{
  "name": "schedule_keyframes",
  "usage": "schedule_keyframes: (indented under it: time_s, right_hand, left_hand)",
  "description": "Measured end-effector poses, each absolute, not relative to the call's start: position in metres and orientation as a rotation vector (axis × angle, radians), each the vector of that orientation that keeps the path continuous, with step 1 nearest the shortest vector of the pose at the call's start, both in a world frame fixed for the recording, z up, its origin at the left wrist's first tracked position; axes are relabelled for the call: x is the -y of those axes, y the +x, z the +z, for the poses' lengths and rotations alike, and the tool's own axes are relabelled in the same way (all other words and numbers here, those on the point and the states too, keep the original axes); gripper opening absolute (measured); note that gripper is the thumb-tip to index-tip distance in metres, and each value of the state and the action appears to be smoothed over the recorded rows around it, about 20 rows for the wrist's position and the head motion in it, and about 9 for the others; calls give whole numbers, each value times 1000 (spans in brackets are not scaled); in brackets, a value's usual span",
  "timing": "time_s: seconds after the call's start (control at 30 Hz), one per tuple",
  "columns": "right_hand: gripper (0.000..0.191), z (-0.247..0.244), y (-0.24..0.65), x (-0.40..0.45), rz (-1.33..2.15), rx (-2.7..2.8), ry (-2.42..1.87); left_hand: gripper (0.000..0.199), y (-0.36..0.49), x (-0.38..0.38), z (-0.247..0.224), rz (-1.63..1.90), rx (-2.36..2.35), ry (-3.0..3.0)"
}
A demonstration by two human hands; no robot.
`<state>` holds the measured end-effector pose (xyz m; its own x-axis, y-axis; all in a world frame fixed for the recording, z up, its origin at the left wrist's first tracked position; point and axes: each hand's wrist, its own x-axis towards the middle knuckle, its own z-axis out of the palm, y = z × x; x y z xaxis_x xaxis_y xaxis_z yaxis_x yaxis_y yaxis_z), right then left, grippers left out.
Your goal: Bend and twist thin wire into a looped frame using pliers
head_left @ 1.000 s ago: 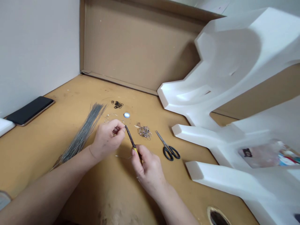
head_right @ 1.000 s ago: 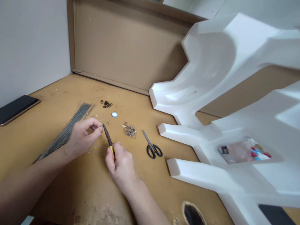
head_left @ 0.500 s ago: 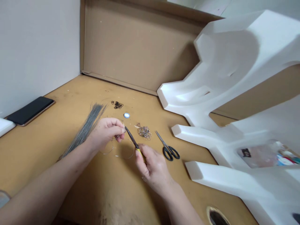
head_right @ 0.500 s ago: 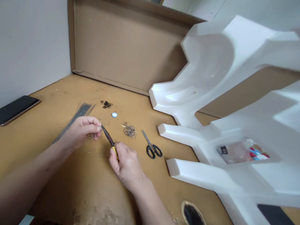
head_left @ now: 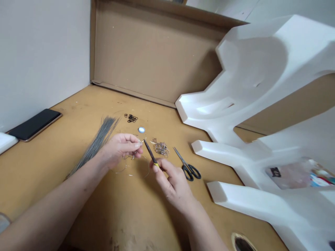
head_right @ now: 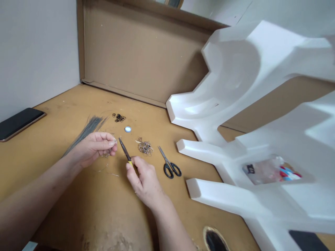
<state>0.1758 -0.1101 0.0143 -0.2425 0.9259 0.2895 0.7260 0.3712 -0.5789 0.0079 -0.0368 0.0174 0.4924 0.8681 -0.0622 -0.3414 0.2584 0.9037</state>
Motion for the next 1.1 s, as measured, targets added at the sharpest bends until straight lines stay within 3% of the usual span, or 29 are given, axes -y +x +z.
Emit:
schedule_keyframes:
  time_s: [0.2,0.37,0.53,1.1]
  right_hand:
    - [27,14,180,105,464,1898,-1659]
    - [22,16,184,97,231,1934,-2195]
    - [30,20,182,93,180,2000,-2601]
    - [30,19,166,106,156,2151,-2647]
  left_hand:
    - [12,12,35,14,1013,-714,936]
    - [14,13,34,14,1052,-755,927]
    - [12,13,36,18,1079,-787,931]
    - [12,18,32,7,1223,-811,1005]
